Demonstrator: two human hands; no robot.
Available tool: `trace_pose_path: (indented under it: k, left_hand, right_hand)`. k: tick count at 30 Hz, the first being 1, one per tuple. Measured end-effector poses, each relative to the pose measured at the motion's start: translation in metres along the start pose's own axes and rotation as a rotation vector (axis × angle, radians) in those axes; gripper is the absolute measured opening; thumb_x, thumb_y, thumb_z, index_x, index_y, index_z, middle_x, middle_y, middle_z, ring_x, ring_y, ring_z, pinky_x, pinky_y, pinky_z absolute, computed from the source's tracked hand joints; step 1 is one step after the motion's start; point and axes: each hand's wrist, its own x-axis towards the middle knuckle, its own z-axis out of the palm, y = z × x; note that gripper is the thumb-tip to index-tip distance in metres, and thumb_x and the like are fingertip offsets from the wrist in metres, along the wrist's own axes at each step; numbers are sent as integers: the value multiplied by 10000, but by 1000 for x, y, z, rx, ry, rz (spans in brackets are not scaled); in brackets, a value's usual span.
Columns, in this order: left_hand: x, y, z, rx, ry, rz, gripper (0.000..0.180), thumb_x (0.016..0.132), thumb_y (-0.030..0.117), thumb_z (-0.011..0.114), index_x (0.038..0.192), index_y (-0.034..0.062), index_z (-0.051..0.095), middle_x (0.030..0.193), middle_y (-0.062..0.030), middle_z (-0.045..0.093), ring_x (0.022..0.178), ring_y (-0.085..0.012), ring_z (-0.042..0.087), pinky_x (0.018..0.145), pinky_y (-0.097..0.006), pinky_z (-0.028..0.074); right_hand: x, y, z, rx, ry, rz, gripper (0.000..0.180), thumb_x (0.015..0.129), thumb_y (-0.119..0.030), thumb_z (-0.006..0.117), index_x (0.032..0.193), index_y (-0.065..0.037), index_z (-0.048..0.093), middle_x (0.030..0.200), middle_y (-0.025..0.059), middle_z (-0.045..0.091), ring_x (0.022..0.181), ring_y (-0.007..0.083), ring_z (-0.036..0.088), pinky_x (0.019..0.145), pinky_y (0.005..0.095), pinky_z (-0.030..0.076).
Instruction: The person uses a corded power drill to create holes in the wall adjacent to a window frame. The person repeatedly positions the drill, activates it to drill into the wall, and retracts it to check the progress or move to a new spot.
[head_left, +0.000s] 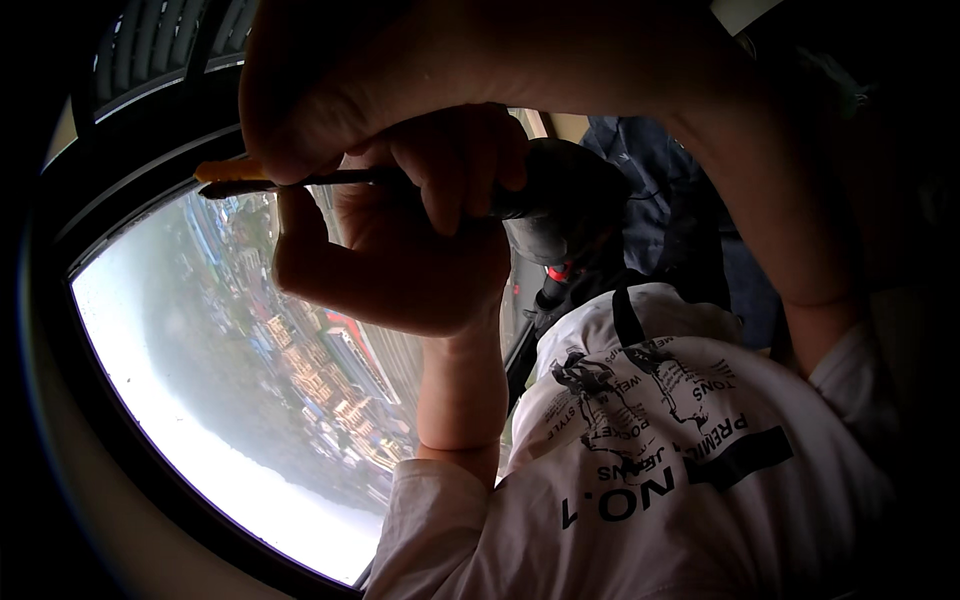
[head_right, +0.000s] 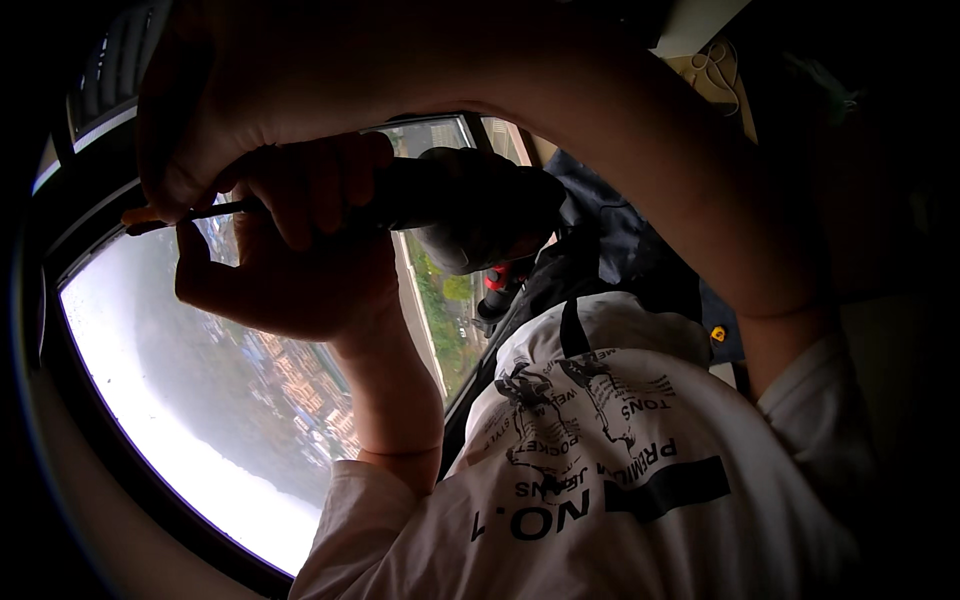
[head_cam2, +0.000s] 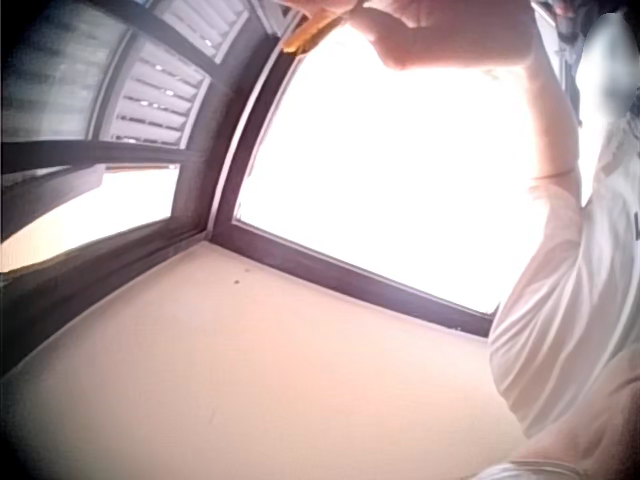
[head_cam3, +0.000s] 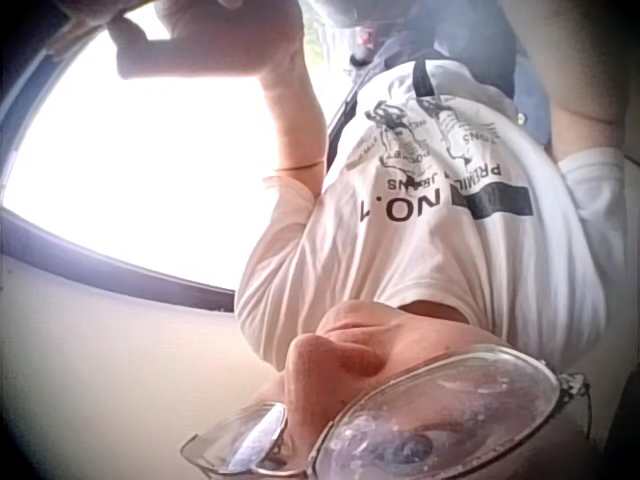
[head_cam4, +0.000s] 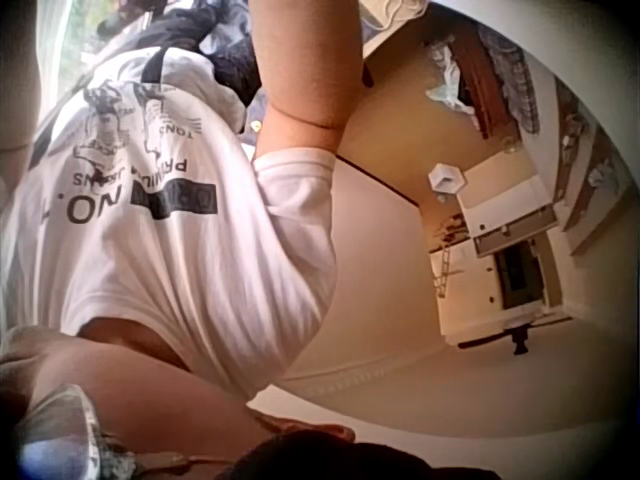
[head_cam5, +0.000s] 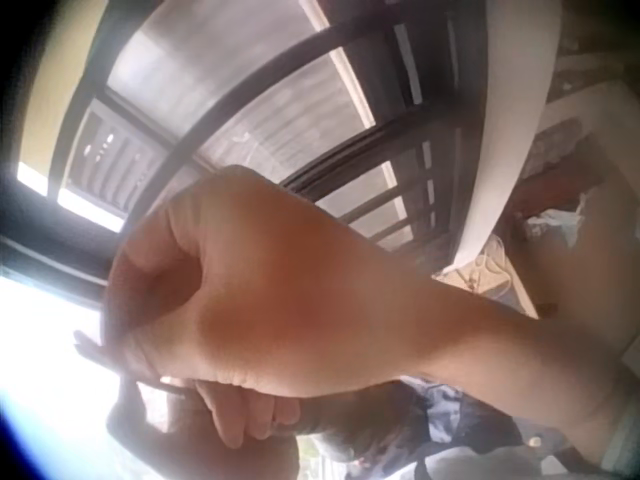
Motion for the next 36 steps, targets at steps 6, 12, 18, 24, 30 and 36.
trace_pose_path:
  k: [6, 12, 18, 24, 30, 36]
  left_hand:
    - [1, 0, 7, -50, -2, -16, 536, 885, 590, 278, 618, 150, 428, 522, -10, 377, 515, -150, 409, 502, -291, 342]
    - [-11, 5, -10, -141, 51, -59, 540, 875, 611, 322, 719, 129, 508, 579, -7, 441, 582, -133, 481, 563, -279, 410]
    - [-10, 6, -3, -156, 51, -63, 555, 869, 619, 325, 698, 122, 505, 579, -9, 442, 577, -138, 474, 563, -281, 402]
    - [-11, 4, -4, -68, -11, 29, 629, 864, 647, 168, 559, 131, 358, 580, -51, 382, 577, -224, 384, 585, -351, 324]
    - [-23, 12, 11, 125, 290, 220, 591, 1020, 491, 275, 760, 42, 559, 549, -4, 387, 491, -136, 374, 548, -276, 355]
    - [-22, 17, 17, 380, 397, 241, 349, 989, 230, 562, 1163, -66, 623, 618, 14, 552, 509, -15, 445, 475, -177, 304]
  right_hand:
    - [-3, -1, -7, -35, 26, -7, 166, 748, -99, 764, 890, -54, 690, 798, 60, 695, 768, 167, 689, 662, 286, 562]
    - [1, 7, 4, -19, 0, -12, 178, 746, -91, 760, 903, -49, 687, 806, 67, 697, 768, 173, 690, 657, 288, 564]
    - [3, 0, 2, -8, 25, -12, 189, 745, -82, 756, 916, -44, 685, 815, 73, 699, 768, 180, 691, 652, 291, 566]
    - [2, 9, 2, -34, 137, -48, 202, 743, -73, 752, 930, -40, 682, 823, 80, 701, 767, 186, 692, 647, 294, 569]
    - [-21, 2, 28, 187, 313, 3, 157, 785, -60, 743, 924, -29, 677, 876, 78, 680, 783, 136, 657, 674, 259, 532]
    - [-41, -7, 50, 473, 239, -43, 203, 830, 60, 678, 1026, 11, 657, 1003, 101, 653, 910, 146, 650, 773, 243, 524]
